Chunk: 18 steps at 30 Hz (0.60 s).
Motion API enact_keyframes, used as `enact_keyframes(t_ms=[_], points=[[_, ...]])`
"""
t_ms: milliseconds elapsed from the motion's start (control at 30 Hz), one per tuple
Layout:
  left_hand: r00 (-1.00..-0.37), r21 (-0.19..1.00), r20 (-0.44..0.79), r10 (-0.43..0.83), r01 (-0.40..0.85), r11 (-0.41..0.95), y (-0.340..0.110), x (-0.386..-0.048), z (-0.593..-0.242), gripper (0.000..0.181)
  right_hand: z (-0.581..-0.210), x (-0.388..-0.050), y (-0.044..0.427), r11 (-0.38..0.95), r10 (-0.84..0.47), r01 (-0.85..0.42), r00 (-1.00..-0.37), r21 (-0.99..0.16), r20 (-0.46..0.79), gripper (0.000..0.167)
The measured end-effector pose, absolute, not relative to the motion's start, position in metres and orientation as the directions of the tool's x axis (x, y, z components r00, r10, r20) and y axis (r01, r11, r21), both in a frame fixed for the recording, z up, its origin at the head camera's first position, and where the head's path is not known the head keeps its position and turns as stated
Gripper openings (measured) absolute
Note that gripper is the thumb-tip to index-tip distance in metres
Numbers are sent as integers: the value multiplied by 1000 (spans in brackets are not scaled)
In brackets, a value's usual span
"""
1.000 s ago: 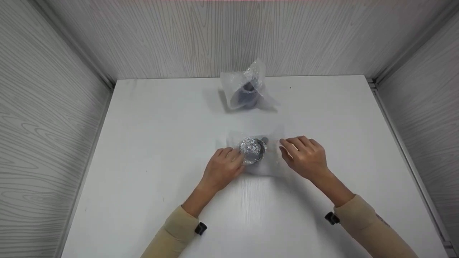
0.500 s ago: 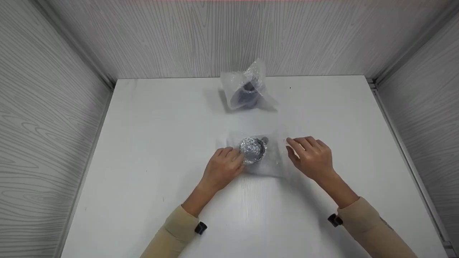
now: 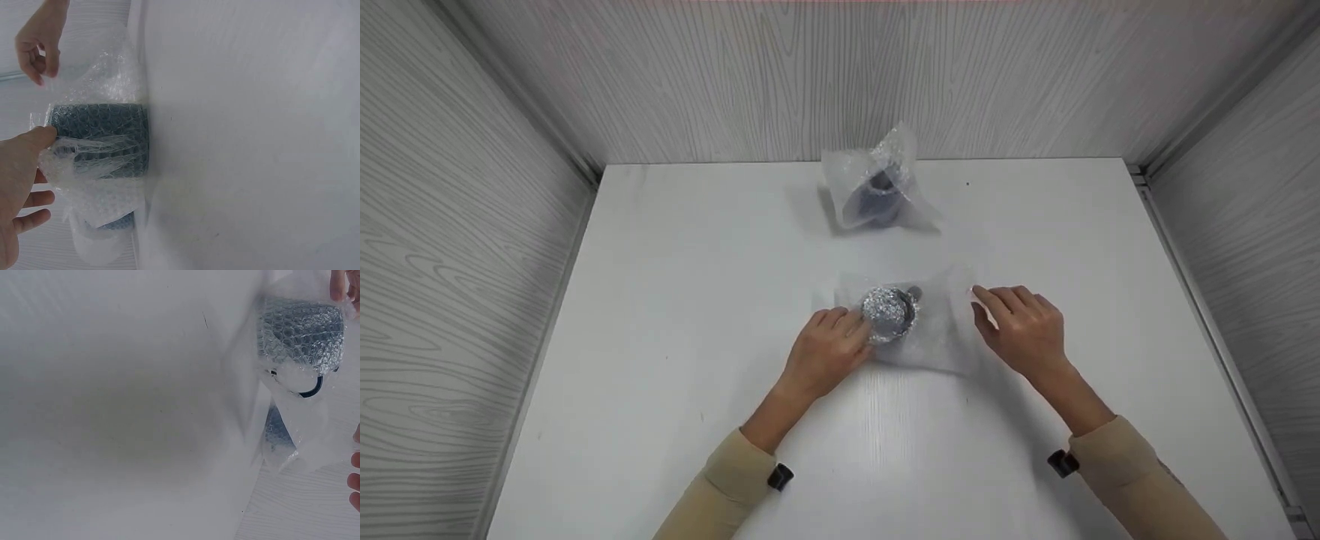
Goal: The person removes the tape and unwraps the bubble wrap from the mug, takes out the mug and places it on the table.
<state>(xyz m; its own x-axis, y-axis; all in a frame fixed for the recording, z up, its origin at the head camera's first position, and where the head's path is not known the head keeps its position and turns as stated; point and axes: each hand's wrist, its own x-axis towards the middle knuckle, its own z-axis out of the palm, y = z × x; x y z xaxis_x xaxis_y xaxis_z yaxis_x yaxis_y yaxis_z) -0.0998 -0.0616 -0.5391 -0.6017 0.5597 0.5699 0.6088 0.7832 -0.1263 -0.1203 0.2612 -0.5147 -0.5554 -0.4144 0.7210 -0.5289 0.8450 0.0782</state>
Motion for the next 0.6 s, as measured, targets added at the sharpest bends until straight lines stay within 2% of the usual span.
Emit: enact_keyframes(t_ms=[233,467,600], points=[[-600,-131,573,559,606,785,-61,-99,-537,33,-517,-121,267,867,-364,-497,-583,35,727,20],[-606,-128,569,556,603,787,-61,-99,-537,33,-519,-120,271,887,-256,-453,-643,-89,722,17],[-604,-129,569,559,605,786,-61,-100,-537,31,-522,-120,272,895,-209,-427,-657,-129,725,16]])
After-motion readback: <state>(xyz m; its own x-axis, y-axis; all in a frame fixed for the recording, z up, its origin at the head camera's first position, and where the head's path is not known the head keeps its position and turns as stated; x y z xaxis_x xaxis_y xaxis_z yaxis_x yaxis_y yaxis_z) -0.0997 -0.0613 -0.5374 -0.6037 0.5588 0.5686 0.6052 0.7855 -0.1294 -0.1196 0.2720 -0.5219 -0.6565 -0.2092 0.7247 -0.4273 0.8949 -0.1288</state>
